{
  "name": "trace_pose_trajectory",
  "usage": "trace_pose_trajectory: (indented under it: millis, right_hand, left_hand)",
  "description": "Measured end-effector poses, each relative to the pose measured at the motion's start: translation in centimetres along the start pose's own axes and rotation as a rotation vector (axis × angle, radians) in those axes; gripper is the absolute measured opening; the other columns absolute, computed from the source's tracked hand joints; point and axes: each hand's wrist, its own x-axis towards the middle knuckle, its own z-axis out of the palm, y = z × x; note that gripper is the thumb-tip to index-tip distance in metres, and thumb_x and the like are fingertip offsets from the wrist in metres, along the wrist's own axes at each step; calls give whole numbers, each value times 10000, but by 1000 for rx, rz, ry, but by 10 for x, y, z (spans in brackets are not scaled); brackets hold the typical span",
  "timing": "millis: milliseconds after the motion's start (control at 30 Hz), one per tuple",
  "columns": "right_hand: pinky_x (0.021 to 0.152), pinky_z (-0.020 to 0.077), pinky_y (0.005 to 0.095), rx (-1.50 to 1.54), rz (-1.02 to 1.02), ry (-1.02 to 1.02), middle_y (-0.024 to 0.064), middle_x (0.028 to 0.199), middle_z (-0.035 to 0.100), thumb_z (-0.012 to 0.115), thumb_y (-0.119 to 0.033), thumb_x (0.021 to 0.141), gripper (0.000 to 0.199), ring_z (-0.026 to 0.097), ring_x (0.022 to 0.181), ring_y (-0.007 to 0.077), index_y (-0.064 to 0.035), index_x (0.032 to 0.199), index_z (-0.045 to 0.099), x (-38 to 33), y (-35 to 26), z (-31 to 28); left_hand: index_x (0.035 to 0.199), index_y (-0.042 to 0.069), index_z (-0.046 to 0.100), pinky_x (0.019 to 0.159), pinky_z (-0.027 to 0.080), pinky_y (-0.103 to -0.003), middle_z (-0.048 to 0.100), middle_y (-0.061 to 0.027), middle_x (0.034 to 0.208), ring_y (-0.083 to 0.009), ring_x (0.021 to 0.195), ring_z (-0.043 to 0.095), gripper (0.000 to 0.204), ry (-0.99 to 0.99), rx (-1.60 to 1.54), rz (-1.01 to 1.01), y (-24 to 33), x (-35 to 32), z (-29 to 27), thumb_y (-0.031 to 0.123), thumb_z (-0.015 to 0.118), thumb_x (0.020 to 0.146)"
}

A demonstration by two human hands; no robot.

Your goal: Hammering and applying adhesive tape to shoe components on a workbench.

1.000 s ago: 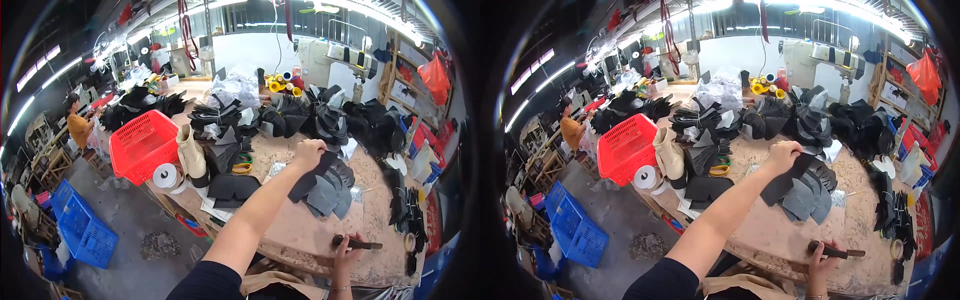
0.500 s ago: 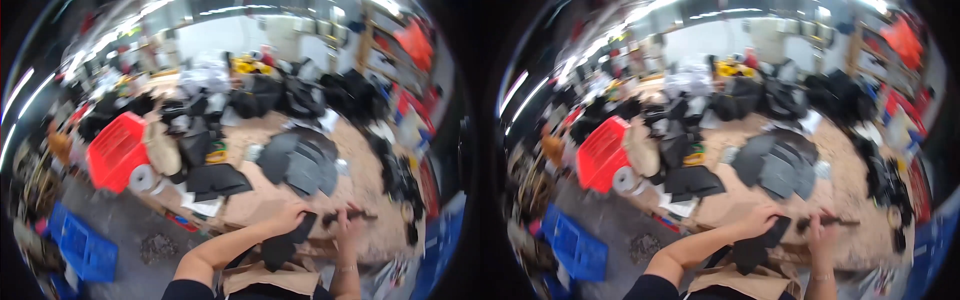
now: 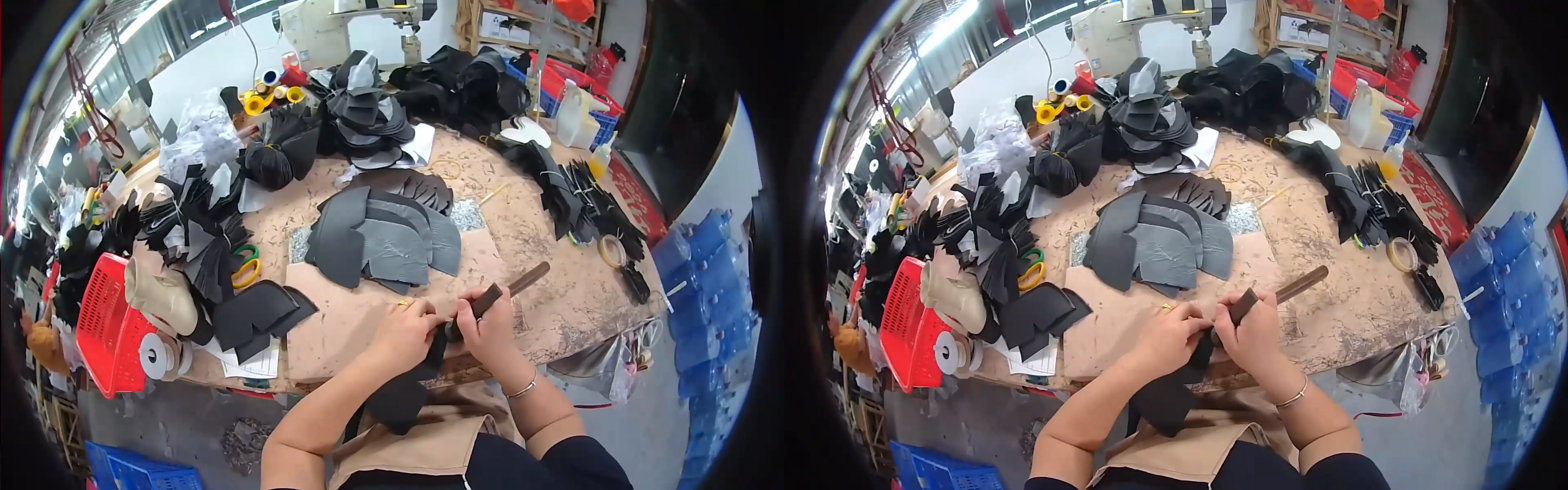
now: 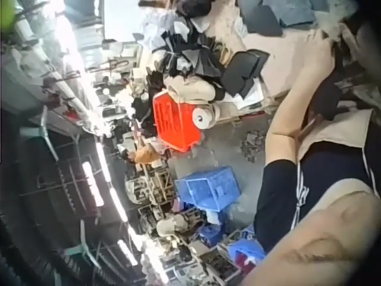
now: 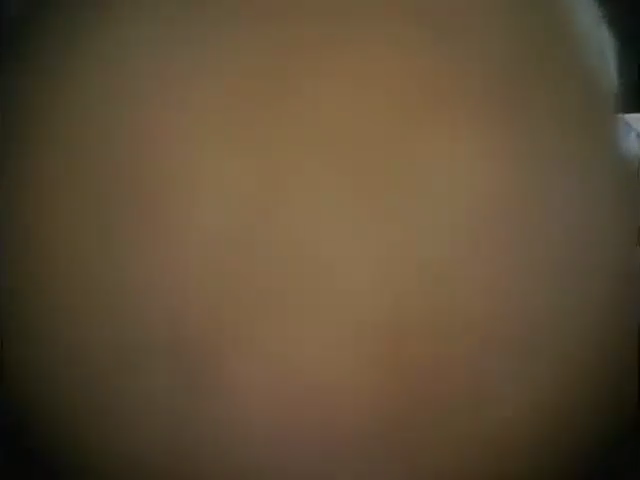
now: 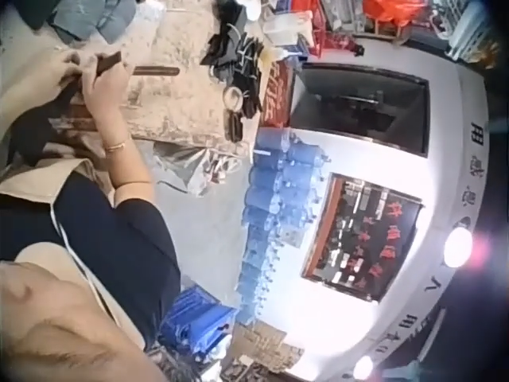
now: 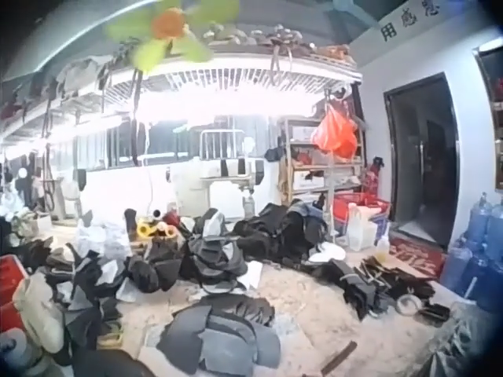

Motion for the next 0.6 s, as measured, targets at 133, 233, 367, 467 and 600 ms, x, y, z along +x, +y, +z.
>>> trace_pose_trajectory:
  millis: [133, 233, 367, 467, 600]
  right_hand:
    - [812, 395, 388, 105, 120, -9, 65, 754, 654, 658, -133, 827, 52, 552, 780, 282, -81, 833, 650, -8, 5, -1]
    - [819, 390, 387, 61, 92, -26, 55, 753, 656, 654, -132, 833, 47, 540, 792, 275, -85, 828, 648, -6, 2, -12]
    - [832, 376, 385, 19, 113, 52, 39, 725, 654, 657, -133, 834, 46, 531, 771, 259, -89, 828, 647, -7, 2, -20]
    - [840, 368, 382, 184, 221, 108, 32, 698, 650, 669, -137, 828, 54, 526, 747, 257, -88, 832, 650, -14, 12, -14]
    - [820, 377, 387, 96, 146, 59, 43, 694, 646, 678, -136, 819, 58, 520, 727, 268, -86, 836, 653, -8, 5, -20]
  left_hand:
    - [985, 74, 693, 869, 471, -411, 611, -105, 1037, -318, 1003, 581, 182, -38, -88, -87, -1, 3, 4, 62, 680, 803]
    - [956, 60, 683, 835, 489, -413, 616, -116, 1020, -325, 949, 600, 180, -30, -200, -139, -4, 7, 6, 23, 695, 781]
    - [953, 34, 662, 827, 496, -395, 630, -109, 977, -310, 927, 606, 162, 39, -215, -40, -8, 2, 9, 16, 671, 792]
    - [979, 46, 674, 806, 510, -365, 641, -78, 993, -269, 940, 612, 208, 144, -267, -23, -5, -2, 16, 12, 647, 776]
    - [998, 62, 684, 794, 522, -348, 640, -50, 999, -243, 946, 613, 256, 98, 61, 161, -4, -4, 6, 35, 617, 753]
